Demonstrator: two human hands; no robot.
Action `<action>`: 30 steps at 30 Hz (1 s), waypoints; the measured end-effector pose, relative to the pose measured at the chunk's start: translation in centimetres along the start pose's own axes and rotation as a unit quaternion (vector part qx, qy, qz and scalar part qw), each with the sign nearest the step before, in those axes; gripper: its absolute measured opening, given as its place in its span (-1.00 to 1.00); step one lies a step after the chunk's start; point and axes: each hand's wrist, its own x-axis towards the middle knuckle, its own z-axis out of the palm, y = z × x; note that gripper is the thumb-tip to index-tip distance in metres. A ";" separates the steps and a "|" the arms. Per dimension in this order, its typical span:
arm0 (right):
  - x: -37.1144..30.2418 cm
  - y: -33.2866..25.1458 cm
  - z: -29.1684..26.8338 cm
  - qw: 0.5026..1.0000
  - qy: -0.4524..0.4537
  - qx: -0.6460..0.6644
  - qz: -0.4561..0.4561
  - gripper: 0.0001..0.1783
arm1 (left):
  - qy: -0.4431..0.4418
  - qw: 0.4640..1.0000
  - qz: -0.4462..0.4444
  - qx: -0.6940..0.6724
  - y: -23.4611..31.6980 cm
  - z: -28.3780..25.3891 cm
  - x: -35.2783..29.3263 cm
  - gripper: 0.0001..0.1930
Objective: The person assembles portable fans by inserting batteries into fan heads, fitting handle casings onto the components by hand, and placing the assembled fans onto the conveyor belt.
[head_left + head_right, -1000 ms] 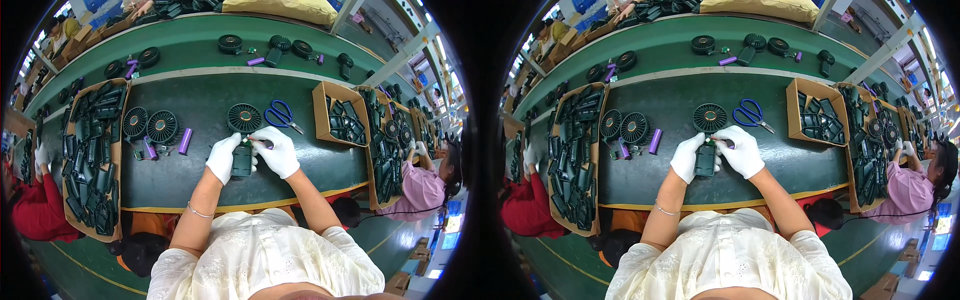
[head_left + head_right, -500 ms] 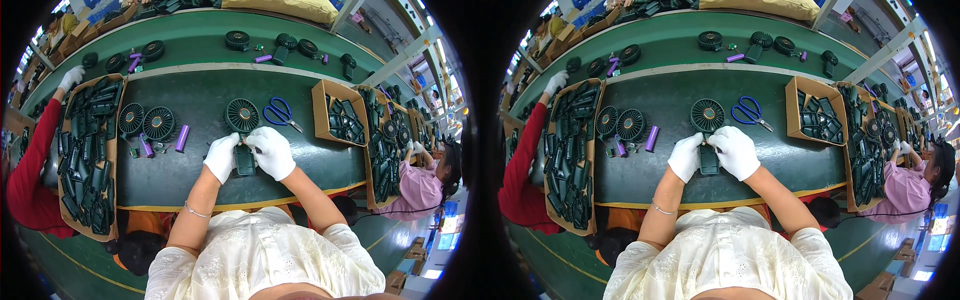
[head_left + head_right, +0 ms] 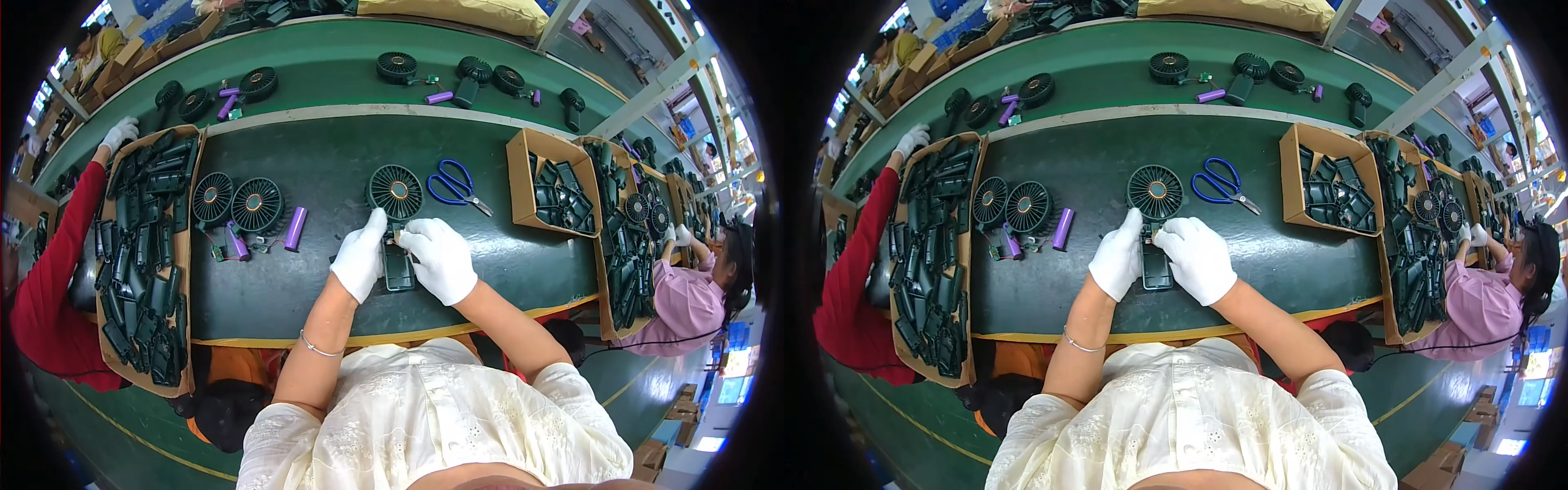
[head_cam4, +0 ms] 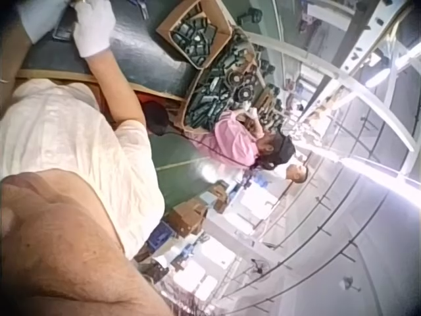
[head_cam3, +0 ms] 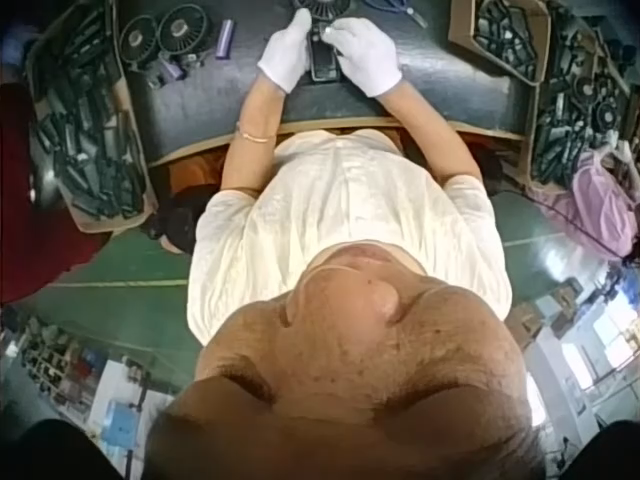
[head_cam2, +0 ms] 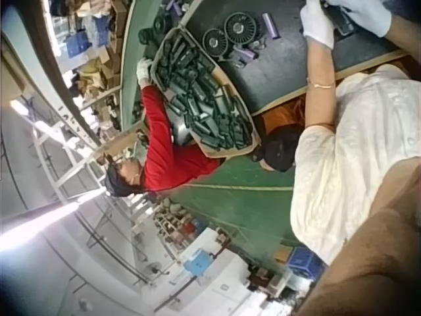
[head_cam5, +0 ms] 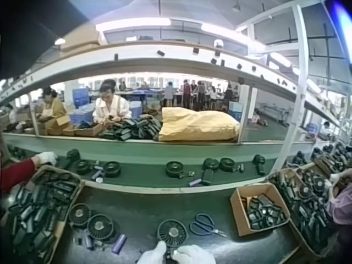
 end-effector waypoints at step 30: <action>-0.4 -3.0 -1.8 0.740 -0.224 0.480 0.416 -0.79 | -0.012 0.994 0.079 -0.081 1.5 1.3 -1.1 -0.74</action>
